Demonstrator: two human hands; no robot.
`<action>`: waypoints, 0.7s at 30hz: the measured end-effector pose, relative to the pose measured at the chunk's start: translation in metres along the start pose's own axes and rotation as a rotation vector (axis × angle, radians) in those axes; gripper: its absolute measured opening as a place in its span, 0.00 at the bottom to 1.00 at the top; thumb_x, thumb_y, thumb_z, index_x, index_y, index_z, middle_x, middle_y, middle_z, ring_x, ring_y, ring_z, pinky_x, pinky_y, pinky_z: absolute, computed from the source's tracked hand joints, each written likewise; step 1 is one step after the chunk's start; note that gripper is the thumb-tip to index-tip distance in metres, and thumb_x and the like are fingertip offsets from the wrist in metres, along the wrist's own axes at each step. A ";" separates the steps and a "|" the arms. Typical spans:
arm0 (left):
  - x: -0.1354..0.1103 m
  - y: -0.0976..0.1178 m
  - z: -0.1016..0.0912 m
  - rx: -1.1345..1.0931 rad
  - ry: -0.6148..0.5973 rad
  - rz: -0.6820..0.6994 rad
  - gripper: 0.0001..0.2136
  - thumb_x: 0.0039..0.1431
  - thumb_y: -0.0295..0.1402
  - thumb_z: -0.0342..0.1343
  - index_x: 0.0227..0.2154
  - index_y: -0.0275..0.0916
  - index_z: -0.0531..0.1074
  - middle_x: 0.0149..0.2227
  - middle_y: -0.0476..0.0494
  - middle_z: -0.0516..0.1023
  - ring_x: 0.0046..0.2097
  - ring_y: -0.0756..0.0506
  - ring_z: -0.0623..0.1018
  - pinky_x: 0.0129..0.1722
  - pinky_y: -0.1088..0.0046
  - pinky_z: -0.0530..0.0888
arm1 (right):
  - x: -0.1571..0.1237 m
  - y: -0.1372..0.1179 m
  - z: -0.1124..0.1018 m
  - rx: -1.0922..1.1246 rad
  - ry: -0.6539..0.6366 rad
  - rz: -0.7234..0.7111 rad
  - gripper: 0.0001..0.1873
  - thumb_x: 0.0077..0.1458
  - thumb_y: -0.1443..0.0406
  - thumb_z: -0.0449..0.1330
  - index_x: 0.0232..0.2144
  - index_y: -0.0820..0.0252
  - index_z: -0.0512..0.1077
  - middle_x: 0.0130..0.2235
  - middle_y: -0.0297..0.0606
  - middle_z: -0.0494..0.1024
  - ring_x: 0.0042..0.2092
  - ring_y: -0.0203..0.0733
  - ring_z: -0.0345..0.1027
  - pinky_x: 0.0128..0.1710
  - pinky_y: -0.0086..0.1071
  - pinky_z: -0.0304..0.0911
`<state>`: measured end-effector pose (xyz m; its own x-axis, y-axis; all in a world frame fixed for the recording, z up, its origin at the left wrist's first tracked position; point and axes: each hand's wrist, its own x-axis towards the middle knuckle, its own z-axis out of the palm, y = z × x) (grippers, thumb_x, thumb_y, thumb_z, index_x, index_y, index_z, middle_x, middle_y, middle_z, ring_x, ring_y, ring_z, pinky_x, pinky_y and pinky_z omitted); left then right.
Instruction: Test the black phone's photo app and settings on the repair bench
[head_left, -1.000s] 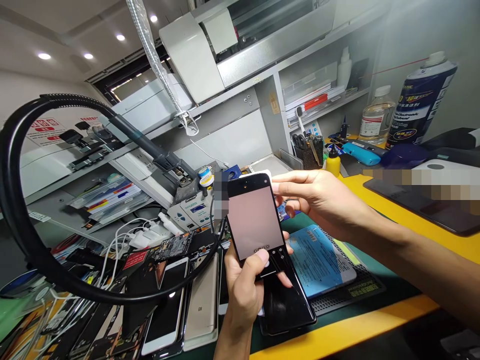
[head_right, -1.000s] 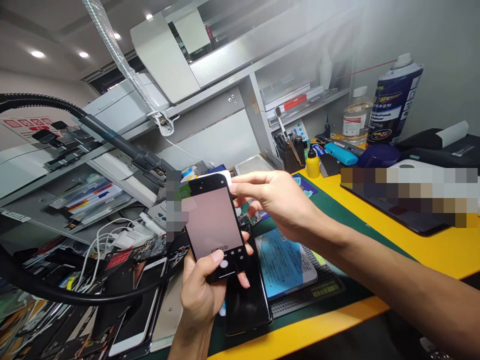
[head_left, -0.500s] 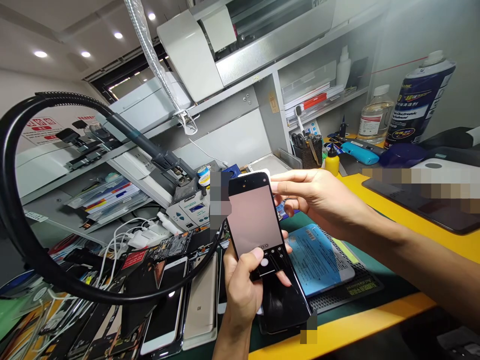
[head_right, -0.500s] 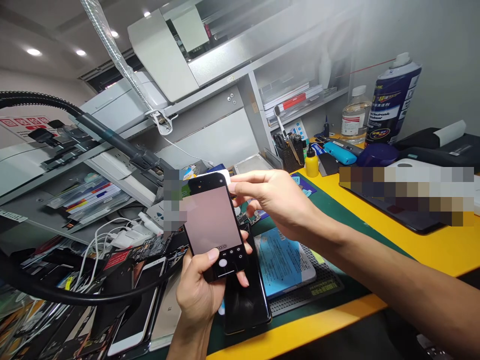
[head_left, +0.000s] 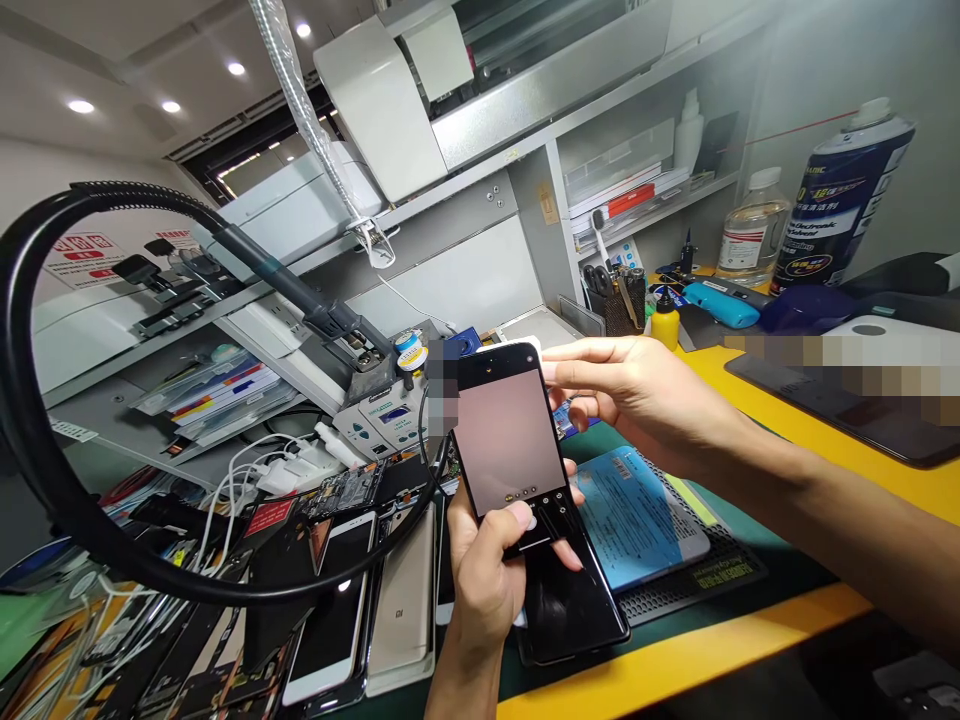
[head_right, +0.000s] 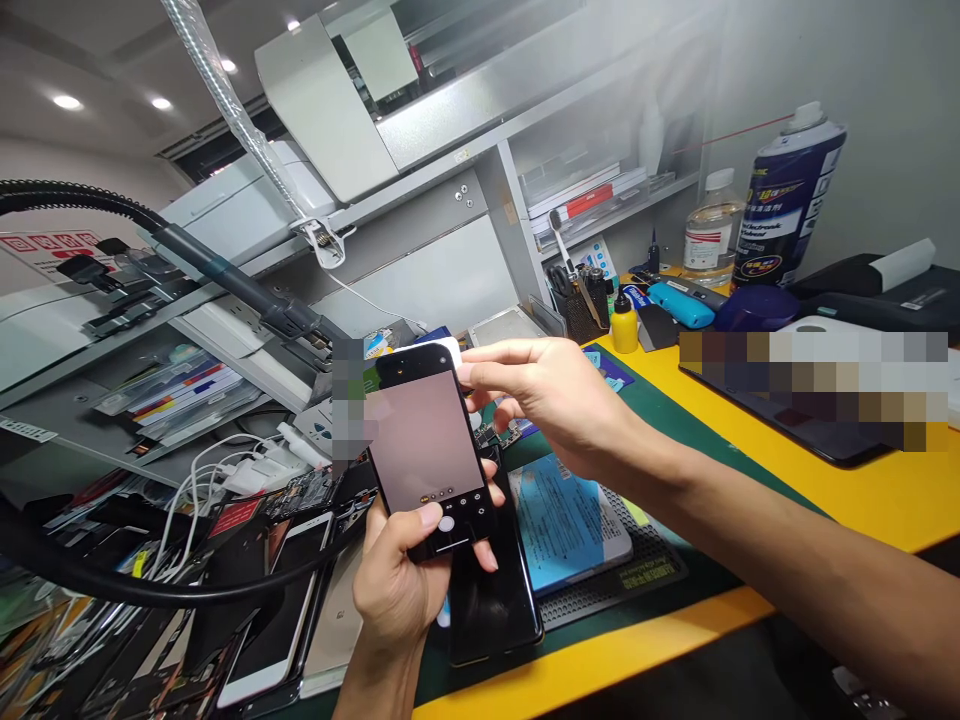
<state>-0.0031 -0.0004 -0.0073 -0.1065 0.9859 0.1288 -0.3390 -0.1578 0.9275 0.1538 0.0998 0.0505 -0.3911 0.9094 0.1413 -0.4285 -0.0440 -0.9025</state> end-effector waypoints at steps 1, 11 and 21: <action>0.000 0.000 0.000 0.001 -0.006 0.001 0.15 0.57 0.31 0.55 0.47 0.34 0.73 0.43 0.33 0.85 0.38 0.34 0.85 0.20 0.67 0.78 | 0.000 0.000 0.000 -0.004 0.000 0.002 0.12 0.46 0.62 0.76 0.34 0.61 0.86 0.37 0.42 0.83 0.34 0.38 0.70 0.26 0.28 0.59; 0.000 -0.002 0.000 -0.061 -0.023 0.030 0.13 0.57 0.29 0.56 0.45 0.36 0.75 0.43 0.34 0.85 0.39 0.35 0.85 0.20 0.69 0.78 | -0.001 0.000 0.000 -0.002 -0.005 0.006 0.13 0.47 0.61 0.76 0.35 0.60 0.86 0.38 0.43 0.83 0.35 0.38 0.71 0.26 0.28 0.60; 0.001 -0.001 0.005 0.042 0.018 0.051 0.13 0.57 0.30 0.60 0.45 0.35 0.75 0.41 0.35 0.85 0.36 0.36 0.84 0.17 0.71 0.77 | -0.001 0.000 0.000 -0.017 0.006 -0.003 0.13 0.45 0.61 0.76 0.34 0.62 0.85 0.38 0.44 0.83 0.34 0.39 0.71 0.26 0.29 0.60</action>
<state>0.0013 0.0008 -0.0062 -0.1392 0.9754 0.1707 -0.2935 -0.2052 0.9337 0.1537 0.0992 0.0505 -0.3852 0.9119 0.1416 -0.4160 -0.0346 -0.9087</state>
